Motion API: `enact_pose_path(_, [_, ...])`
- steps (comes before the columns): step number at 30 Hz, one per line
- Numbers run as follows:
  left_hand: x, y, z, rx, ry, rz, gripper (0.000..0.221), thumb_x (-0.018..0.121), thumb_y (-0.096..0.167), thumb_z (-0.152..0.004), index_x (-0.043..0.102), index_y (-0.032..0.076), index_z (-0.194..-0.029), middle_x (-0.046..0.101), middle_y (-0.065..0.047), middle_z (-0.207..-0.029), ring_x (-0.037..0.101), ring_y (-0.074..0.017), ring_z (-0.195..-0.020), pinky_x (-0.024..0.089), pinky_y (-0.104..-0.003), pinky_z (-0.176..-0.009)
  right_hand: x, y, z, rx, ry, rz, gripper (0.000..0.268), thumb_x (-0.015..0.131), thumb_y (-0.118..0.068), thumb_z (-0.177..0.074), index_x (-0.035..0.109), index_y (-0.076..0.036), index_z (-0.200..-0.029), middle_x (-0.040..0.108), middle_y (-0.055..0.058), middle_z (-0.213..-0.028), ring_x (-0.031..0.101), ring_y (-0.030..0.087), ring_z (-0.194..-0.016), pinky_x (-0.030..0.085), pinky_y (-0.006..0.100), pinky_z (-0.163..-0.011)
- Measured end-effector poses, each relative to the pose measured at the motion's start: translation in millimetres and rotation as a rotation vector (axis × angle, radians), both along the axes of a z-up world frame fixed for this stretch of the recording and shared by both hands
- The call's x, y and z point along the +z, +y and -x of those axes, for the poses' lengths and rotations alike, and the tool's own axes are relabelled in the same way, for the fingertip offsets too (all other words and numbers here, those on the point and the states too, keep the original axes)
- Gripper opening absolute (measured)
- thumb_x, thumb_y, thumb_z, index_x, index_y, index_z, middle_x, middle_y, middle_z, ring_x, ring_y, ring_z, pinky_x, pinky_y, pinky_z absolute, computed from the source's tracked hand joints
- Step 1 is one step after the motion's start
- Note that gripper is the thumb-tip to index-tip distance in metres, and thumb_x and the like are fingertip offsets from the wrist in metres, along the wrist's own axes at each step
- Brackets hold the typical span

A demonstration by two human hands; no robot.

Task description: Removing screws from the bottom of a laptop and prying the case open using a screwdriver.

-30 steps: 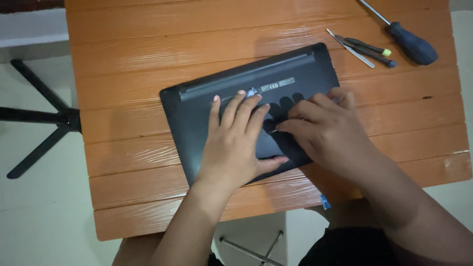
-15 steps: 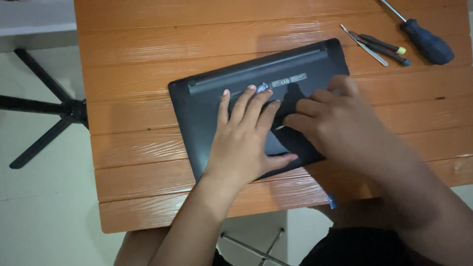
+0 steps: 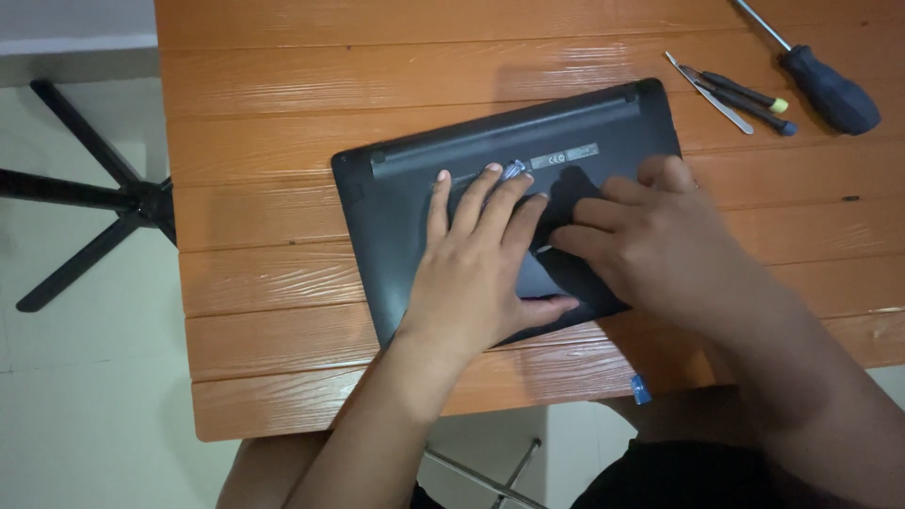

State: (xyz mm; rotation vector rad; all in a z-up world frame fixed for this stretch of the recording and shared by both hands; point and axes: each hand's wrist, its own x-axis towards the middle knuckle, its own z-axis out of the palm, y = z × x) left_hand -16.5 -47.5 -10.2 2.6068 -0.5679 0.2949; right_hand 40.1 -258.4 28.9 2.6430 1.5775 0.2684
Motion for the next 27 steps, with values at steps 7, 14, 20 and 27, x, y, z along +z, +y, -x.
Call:
enact_pose_path(7, [0, -1, -2, -0.006, 0.006, 0.027, 0.096, 0.089, 0.069, -0.063, 0.065, 0.005, -0.131, 0.057, -0.010, -0.141, 0.047, -0.0338, -0.140, 0.024, -0.067, -0.120, -16, -7, -2, -0.045, 0.299, -0.196, 0.013, 0.060, -0.010, -0.102, 0.064, -0.021, -0.098, 0.060, -0.004, -0.077, 0.056, 0.021, -0.070, 0.034, 0.042, -0.084])
enact_pose_path(14, [0, 1, -1, -0.043, -0.010, 0.058, 0.061, 0.085, 0.059, -0.076, 0.069, 0.010, -0.109, 0.060, -0.011, -0.139, 0.047, -0.0367, -0.140, 0.025, -0.072, -0.118, -20, -7, 0, -0.019, 0.303, -0.242, 0.012, 0.064, -0.009, -0.099, 0.065, -0.021, -0.099, 0.063, -0.005, -0.082, 0.059, 0.020, -0.069, 0.039, 0.038, -0.076])
enact_pose_path(20, [0, 2, 1, -0.067, -0.057, 0.122, 0.029, 0.084, 0.036, -0.087, 0.071, 0.012, -0.097, 0.062, -0.010, -0.134, 0.049, -0.0373, -0.139, 0.028, -0.076, -0.114, -28, -9, -1, 0.020, 0.259, -0.284, 0.007, 0.067, -0.013, -0.099, 0.067, -0.020, -0.102, 0.062, -0.004, -0.084, 0.062, 0.020, -0.074, 0.040, 0.037, -0.074])
enact_pose_path(27, [-1, 0, 1, -0.046, -0.055, 0.126, 0.021, 0.082, 0.029, -0.089, 0.070, 0.013, -0.091, 0.064, -0.008, -0.132, 0.049, -0.0327, -0.139, 0.026, -0.074, -0.116, -32, -8, -1, 0.040, 0.216, -0.337, 0.008, 0.063, -0.012, -0.102, 0.068, -0.018, -0.101, 0.061, -0.002, -0.082, 0.061, 0.020, -0.072, 0.039, 0.036, -0.074])
